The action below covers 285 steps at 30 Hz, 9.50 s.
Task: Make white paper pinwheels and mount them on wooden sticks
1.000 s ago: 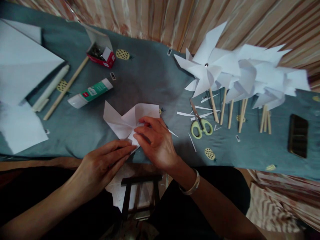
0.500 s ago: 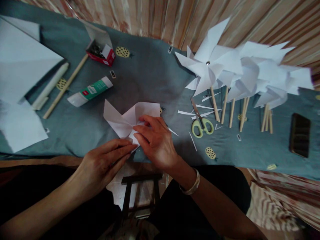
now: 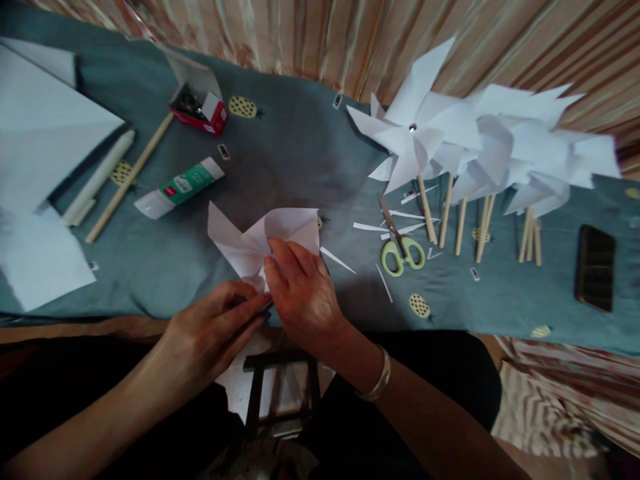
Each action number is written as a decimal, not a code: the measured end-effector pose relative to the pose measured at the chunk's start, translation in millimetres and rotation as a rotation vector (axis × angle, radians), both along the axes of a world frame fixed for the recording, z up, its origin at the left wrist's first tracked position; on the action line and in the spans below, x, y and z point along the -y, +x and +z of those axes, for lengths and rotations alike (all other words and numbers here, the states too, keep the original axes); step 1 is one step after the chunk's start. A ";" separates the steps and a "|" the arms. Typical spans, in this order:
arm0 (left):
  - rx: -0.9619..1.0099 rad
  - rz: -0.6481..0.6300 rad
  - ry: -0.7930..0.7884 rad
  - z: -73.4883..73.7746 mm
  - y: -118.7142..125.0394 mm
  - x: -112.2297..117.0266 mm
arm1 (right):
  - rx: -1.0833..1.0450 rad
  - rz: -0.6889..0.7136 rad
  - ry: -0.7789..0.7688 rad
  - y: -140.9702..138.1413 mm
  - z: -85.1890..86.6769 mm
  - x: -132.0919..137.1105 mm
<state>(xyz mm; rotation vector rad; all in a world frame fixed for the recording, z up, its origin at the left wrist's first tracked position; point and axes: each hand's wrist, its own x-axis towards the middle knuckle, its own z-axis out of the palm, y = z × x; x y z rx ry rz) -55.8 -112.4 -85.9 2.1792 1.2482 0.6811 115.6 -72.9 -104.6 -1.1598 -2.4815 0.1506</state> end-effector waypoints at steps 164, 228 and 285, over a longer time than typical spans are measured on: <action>0.119 0.028 -0.018 4.8 3.6 -22.4 | -0.226 0.009 -0.190 34.2 16.0 -22.9; -0.009 0.335 0.093 21.5 -21.5 -55.5 | -0.087 -0.071 -0.011 19.8 -12.8 -15.9; 1.330 0.605 -1.172 43.4 25.6 -40.8 | -0.244 -0.077 -0.119 27.2 26.4 -9.3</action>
